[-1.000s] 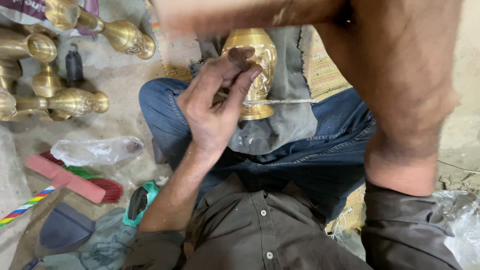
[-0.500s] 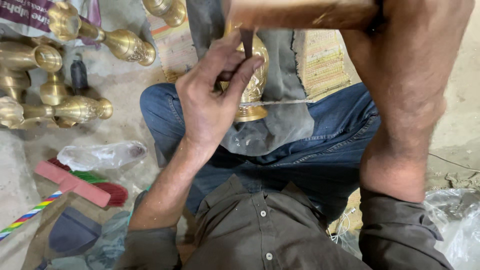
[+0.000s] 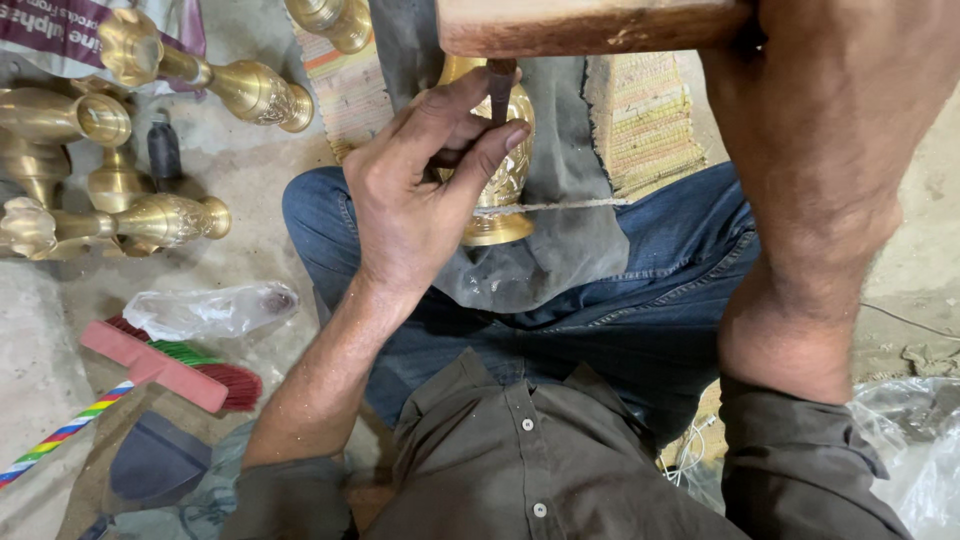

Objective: The person sits cross-legged on the floor holding a brass vase against their lap and engraves decorative patterns into its surface. They hold a chisel against the metal with one hand and strike it with a wooden mallet in the other, rotating the vase to work on different areas.

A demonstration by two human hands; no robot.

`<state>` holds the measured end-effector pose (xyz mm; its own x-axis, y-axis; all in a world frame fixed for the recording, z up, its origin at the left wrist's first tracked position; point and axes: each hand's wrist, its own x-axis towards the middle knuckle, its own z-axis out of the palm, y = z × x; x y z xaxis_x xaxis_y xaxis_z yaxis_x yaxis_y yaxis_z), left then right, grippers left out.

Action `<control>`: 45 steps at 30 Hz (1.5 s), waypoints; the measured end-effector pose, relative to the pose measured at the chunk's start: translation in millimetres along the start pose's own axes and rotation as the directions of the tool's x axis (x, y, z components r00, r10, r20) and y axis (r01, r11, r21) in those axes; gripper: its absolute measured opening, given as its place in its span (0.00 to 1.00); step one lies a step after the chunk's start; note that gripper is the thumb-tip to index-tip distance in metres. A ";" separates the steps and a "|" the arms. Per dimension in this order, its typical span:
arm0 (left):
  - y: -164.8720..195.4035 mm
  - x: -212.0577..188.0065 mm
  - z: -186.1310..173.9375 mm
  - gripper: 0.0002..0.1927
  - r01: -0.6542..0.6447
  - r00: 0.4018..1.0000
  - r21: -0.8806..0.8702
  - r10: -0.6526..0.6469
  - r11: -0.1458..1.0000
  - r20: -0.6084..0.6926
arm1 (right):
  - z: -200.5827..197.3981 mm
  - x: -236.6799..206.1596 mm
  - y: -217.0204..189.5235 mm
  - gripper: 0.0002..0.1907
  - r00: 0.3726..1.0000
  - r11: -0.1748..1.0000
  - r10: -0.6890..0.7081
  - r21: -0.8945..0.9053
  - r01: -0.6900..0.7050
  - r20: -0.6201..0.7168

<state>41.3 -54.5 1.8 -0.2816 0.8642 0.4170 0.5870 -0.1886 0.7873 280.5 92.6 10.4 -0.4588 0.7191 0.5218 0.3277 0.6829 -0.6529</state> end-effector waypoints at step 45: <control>4.0 3.0 -5.0 0.18 -0.020 0.996 0.069 0.014 0.997 0.085 | 2.2 5.4 -24.1 0.11 0.986 0.987 -0.026 -0.151 0.051 0.162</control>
<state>39.0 -55.0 8.5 -0.2078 0.8982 0.3874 0.6436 -0.1727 0.7457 268.3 79.7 27.8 -0.5949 0.6707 0.4430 0.4245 0.7302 -0.5354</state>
